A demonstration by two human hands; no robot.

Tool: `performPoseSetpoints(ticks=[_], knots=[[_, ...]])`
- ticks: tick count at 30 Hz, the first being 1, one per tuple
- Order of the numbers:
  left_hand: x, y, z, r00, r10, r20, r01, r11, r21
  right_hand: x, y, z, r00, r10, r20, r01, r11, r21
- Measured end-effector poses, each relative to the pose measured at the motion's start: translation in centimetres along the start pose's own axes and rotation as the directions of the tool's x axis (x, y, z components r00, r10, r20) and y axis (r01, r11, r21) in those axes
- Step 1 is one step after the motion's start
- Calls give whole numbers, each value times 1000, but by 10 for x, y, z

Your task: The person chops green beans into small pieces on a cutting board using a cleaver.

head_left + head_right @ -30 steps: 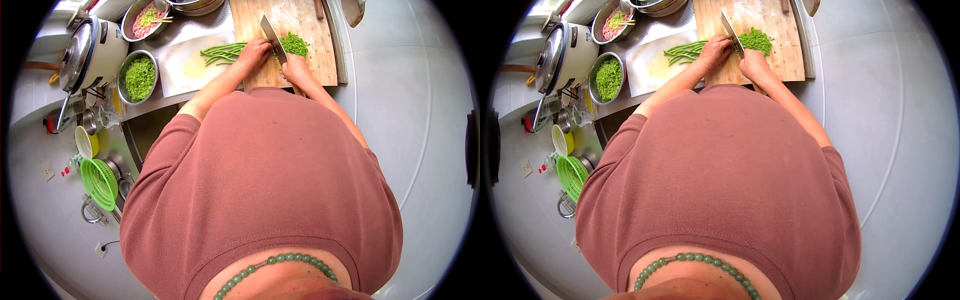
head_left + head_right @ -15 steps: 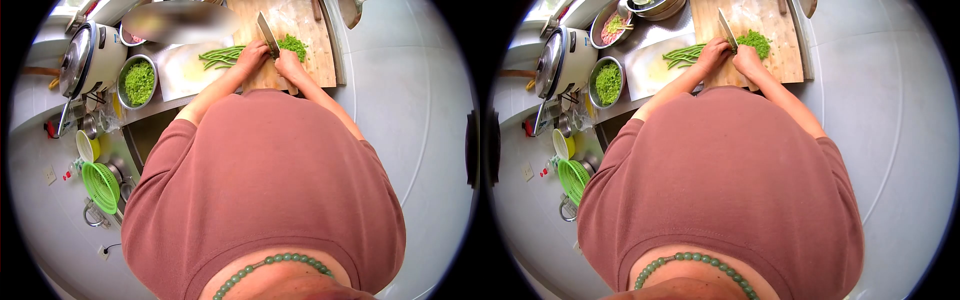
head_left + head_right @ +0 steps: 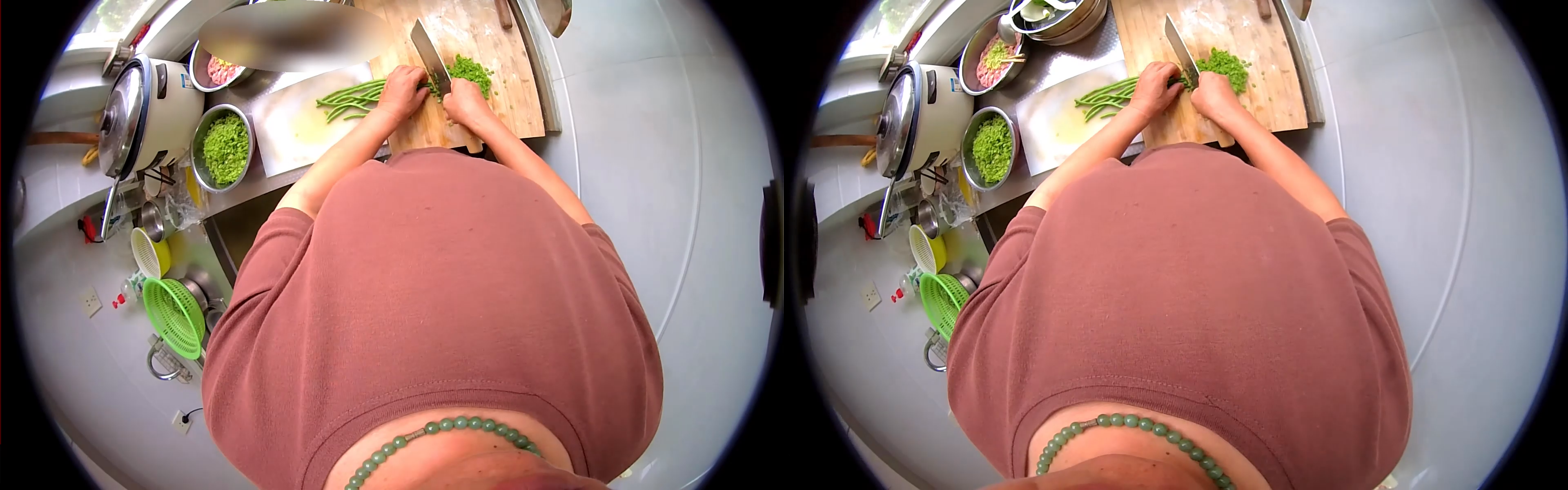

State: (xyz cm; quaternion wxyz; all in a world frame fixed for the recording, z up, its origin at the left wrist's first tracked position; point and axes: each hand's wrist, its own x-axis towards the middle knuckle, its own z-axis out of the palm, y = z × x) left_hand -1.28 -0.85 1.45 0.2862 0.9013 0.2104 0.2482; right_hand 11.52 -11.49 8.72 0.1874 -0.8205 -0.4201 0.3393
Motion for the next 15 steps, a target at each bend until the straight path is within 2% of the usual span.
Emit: performPoseSetpoints(ticks=[6, 12, 15], knots=[[-2, -2, 1, 1000, -3, 20, 3, 1000, 3, 1, 1, 1, 1000, 7, 7, -7, 1000, 4], [-5, 7, -10, 999, 39, -10, -36, 982, 187, 1, 3, 1, 1000, 3, 14, -4, 998, 57], [-5, 9, -13, 999, 12, 34, -19, 981, 191, -2, 2, 1, 1000, 13, 13, -15, 991, 133]])
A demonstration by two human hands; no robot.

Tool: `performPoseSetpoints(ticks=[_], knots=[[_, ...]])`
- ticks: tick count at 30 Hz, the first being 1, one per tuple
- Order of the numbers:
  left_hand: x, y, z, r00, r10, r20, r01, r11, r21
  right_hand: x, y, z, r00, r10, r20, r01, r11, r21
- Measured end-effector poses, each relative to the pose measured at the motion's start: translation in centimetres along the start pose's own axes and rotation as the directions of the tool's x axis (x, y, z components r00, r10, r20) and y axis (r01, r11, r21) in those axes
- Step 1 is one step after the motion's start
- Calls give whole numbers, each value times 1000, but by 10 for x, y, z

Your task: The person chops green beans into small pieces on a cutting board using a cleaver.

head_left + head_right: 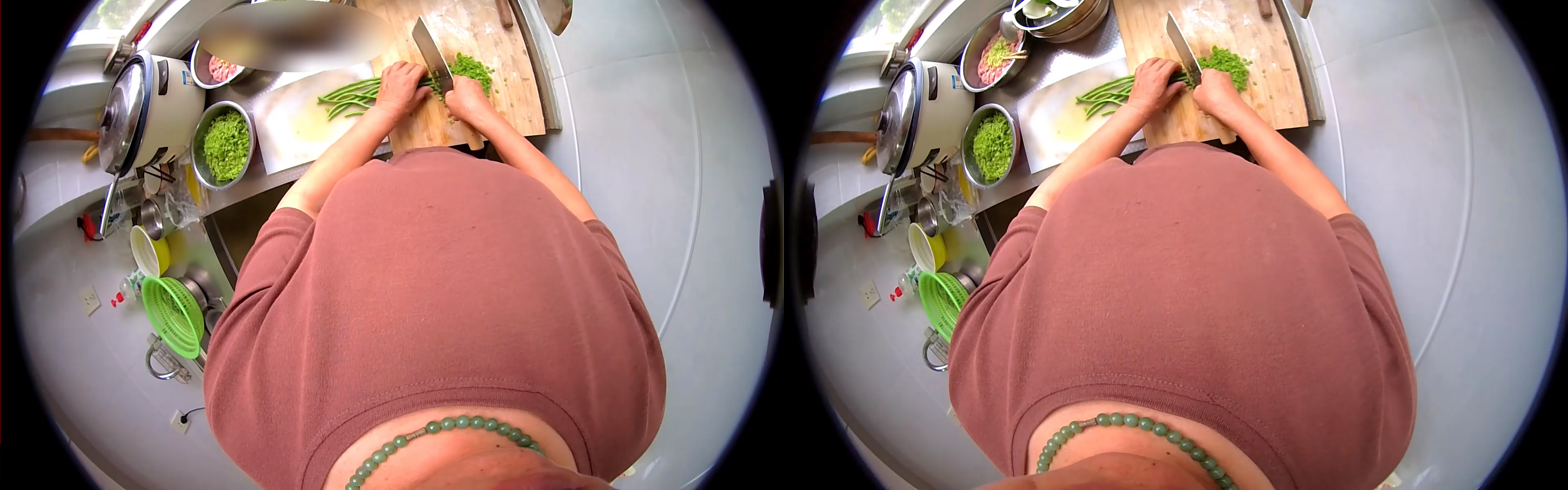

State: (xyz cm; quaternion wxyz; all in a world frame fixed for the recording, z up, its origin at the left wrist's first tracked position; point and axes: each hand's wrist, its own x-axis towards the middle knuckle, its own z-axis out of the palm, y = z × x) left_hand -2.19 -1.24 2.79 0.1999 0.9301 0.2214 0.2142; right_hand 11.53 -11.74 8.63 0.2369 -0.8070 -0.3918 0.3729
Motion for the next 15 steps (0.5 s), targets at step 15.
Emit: performPoseSetpoints(ticks=[15], knots=[[0, -15, 3, 995, 103, -13, -103, 972, -212, -30, -10, -7, 999, -18, -34, 17, 999, -29]])
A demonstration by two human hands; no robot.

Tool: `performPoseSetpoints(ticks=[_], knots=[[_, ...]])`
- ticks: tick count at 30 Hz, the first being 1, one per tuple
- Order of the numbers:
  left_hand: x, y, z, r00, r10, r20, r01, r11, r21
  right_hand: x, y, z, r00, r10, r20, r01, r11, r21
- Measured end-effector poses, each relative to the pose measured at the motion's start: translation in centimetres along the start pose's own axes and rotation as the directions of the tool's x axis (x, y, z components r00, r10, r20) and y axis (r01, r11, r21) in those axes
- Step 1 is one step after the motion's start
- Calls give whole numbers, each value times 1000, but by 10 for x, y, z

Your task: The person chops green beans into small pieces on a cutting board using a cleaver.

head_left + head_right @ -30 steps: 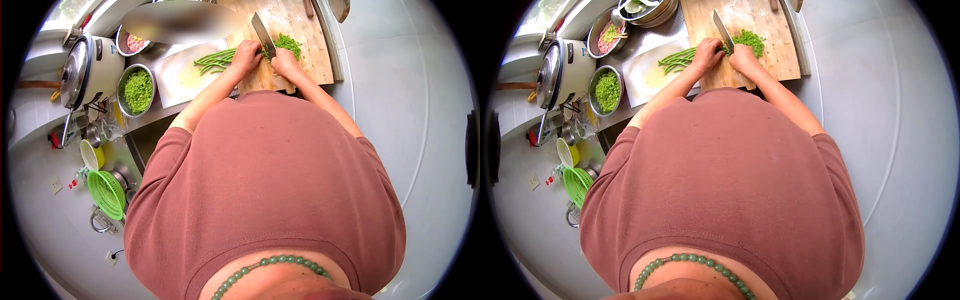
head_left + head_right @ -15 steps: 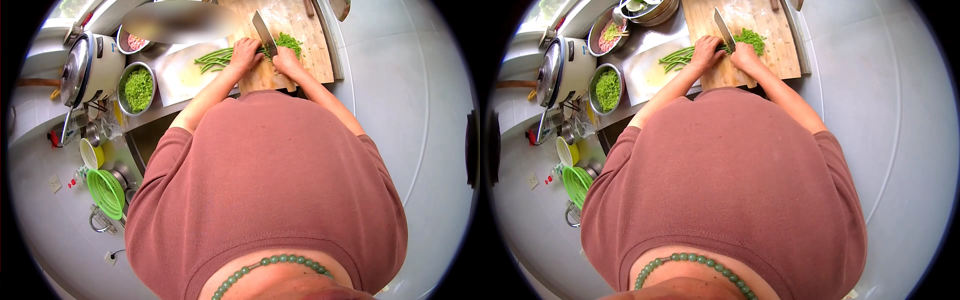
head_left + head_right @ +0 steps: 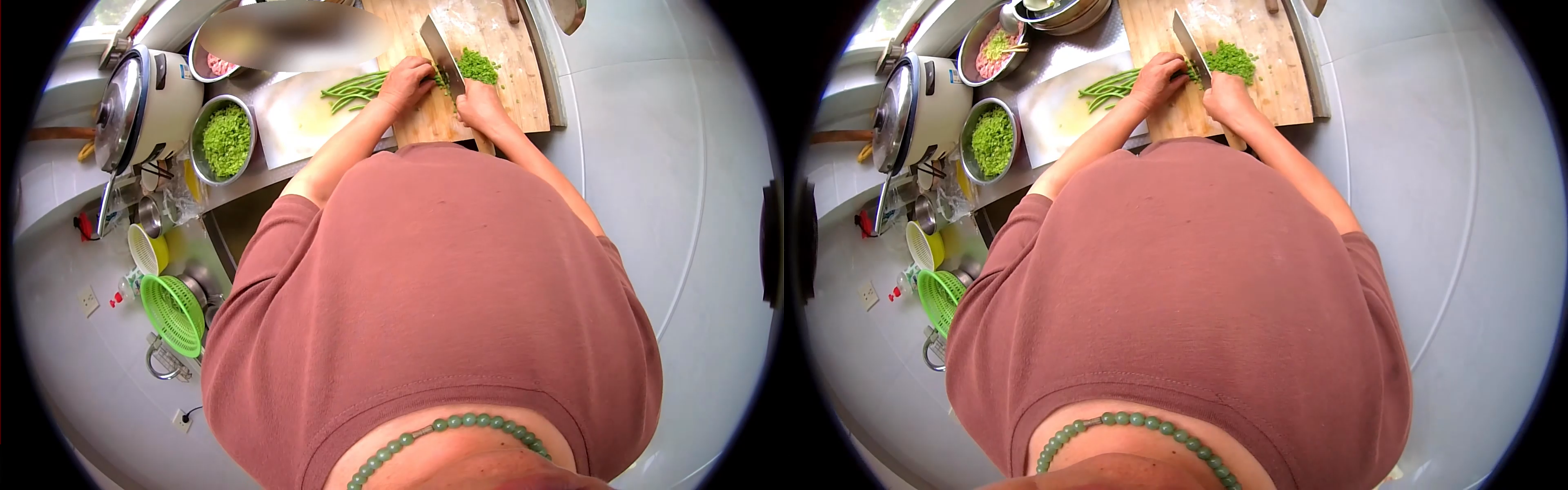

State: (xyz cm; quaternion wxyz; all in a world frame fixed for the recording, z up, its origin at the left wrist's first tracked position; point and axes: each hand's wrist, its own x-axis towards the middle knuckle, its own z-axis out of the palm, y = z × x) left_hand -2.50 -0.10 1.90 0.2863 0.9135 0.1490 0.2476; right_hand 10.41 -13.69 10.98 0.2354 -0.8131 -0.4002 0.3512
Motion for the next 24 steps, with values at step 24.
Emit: performPoseSetpoints(ticks=[24], knots=[[-4, 2, 1, 999, 33, -28, -33, 999, 5, 24, 6, 21, 985, -164, -48, 143, 944, -296]])
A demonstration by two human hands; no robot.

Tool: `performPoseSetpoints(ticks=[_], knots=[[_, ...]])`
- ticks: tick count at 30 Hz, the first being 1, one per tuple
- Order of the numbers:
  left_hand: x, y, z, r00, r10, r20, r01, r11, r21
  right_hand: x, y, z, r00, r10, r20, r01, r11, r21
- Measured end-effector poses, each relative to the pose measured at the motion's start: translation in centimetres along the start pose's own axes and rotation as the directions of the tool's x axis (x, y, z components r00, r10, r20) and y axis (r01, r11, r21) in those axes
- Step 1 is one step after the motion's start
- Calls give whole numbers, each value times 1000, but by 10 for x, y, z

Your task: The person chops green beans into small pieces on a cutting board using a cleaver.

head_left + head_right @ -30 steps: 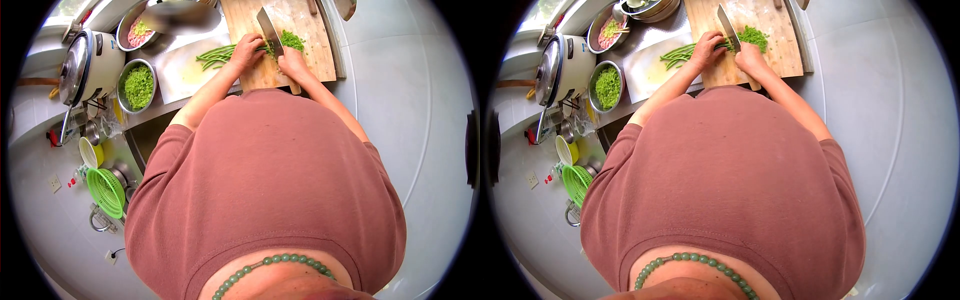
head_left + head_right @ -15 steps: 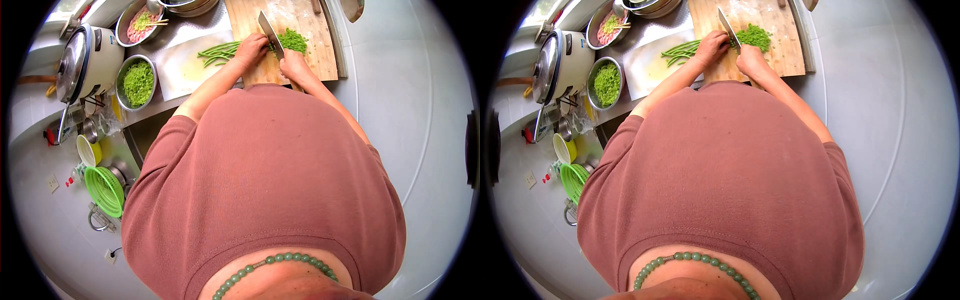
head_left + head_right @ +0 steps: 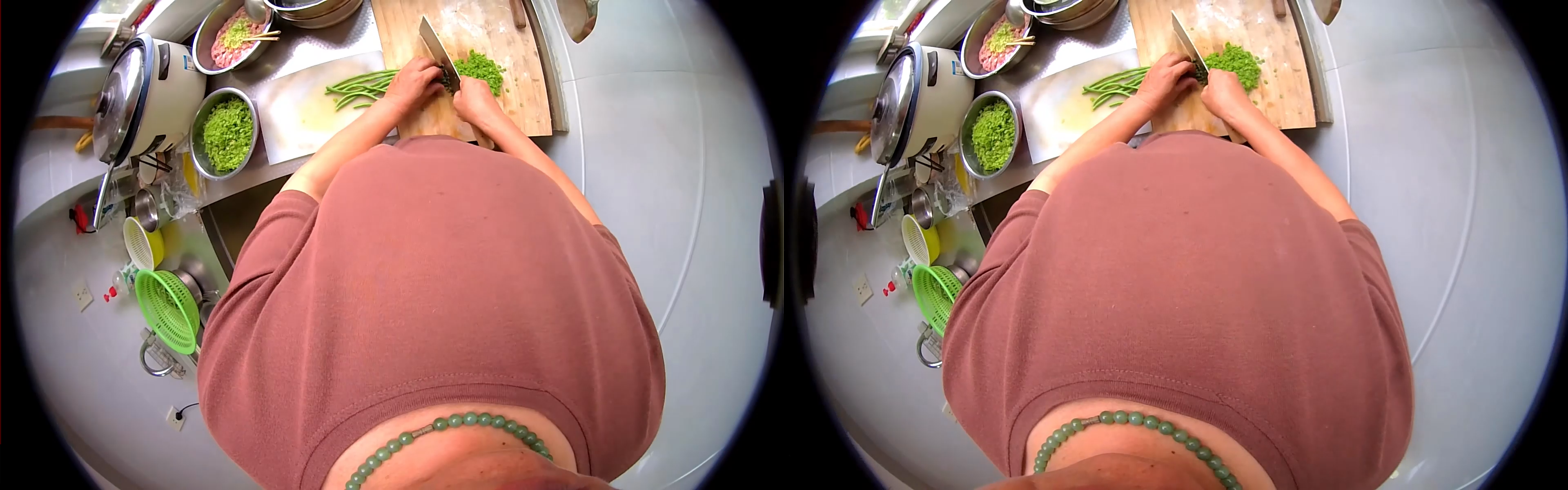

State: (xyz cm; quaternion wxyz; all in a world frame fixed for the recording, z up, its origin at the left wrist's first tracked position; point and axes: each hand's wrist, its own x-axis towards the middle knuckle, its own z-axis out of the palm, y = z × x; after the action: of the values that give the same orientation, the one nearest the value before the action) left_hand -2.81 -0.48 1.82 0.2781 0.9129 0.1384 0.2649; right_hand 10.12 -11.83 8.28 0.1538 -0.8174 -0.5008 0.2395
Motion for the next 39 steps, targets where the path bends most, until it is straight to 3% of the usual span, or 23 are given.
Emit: performPoseSetpoints(ticks=[3, 10, 13, 16, 25, 28, 31, 39], knots=[[0, 5, -5, 996, 79, -29, -78, 996, 39, 2, 1, 1, 1000, 2, 3, -2, 1000, 7], [-2, 4, 2, 1000, 3, -18, -1, 997, 75, 0, 0, 0, 1000, -9, 7, 9, 1000, -20], [-1, 3, 6, 999, 5, -35, -2, 996, 84, 1, 8, 2, 996, -91, -26, 90, 996, -23], [-1, 4, 7, 998, -1, -59, 5, 997, 77, -11, 2, -9, 999, 27, 39, -34, 984, 174], [-1, 4, 7, 998, 15, -59, -10, 996, 83, -22, -4, -10, 992, 78, 95, -88, 991, 105], [-2, 4, 8, 999, 3, -54, 1, 997, 81, -23, -13, -16, 991, 63, 120, -69, 997, 43], [-2, 4, 8, 999, -5, -50, 9, 996, 86, -23, -11, -10, 998, -64, 23, 65, 997, -49], [-1, 3, 8, 999, -3, -49, 7, 997, 79, -3, -9, 1, 998, -29, 63, 33, 998, -62]])
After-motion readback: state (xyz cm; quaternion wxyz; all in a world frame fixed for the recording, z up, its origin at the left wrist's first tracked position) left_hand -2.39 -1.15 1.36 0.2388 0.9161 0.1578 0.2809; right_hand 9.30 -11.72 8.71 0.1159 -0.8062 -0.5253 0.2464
